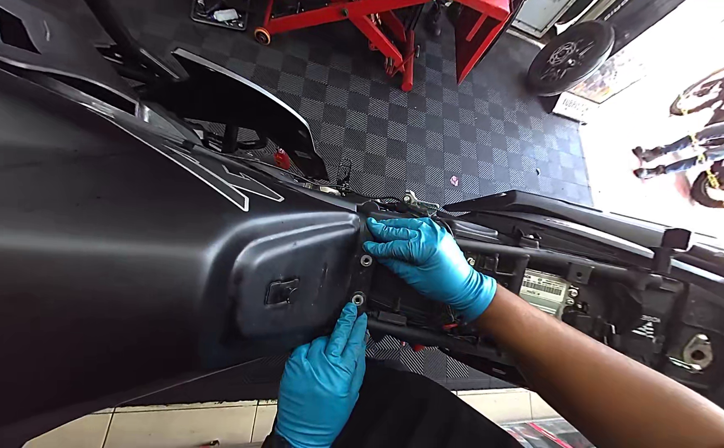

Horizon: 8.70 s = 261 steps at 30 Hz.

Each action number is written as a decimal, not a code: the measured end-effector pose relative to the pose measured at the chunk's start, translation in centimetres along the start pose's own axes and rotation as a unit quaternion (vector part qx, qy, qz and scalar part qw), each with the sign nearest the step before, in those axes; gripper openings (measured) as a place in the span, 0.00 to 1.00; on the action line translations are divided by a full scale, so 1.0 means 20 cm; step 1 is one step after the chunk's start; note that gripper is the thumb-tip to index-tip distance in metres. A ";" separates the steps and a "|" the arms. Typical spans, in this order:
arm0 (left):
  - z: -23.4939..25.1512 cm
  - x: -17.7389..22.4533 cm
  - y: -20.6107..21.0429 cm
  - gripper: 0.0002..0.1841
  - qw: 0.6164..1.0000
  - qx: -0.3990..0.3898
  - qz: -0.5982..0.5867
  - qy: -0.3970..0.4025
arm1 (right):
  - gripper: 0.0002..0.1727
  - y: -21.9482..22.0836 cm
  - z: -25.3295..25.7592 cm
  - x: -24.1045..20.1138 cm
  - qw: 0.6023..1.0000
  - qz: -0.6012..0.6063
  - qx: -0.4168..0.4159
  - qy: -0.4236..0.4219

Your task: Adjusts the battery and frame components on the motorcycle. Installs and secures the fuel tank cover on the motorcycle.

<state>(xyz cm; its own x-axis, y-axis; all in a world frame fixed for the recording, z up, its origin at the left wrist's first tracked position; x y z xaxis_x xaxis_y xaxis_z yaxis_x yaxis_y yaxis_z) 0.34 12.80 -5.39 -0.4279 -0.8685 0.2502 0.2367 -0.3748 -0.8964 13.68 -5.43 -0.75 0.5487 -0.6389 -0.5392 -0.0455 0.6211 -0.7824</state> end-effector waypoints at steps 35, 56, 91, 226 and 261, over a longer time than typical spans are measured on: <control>0.05 0.16 -0.06 0.25 0.983 -0.138 0.081 -0.085 | 0.43 0.04 0.13 0.06 0.977 0.014 -0.124 0.175; -1.95 -0.42 0.49 0.31 0.768 -0.438 -0.228 -0.408 | 0.38 0.07 0.09 -0.03 0.986 -0.110 -0.069 0.108; -1.44 0.05 0.36 0.24 0.562 0.042 -0.500 -0.657 | 0.55 0.11 0.06 -0.01 0.967 -0.215 -0.138 0.003; -0.74 -1.66 0.40 0.34 0.351 0.531 -0.501 -0.586 | 0.75 0.42 0.38 -0.79 0.963 -0.024 0.184 -0.196; -0.61 -1.76 0.17 0.30 0.262 0.578 -0.593 -0.496 | 0.78 0.44 0.39 -0.80 0.959 0.020 0.188 -0.210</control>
<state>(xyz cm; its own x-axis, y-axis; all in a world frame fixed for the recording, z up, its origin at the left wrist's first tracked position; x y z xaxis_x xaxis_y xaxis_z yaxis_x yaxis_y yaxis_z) 5.61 46.05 -21.73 -0.4974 0.6377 0.5881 0.8013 0.0780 0.5931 10.89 13.83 3.44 0.8442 -0.4213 -0.3313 0.1879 0.8116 -0.5532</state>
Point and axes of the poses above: each hand's wrist, its own z-axis towards the middle knuckle, its own y-axis out of the palm, x = y × z, the point moved 6 cm from there along z, towards the middle knuckle, and after that the axes turned 7 degrees about x, right-handed, at the moved point
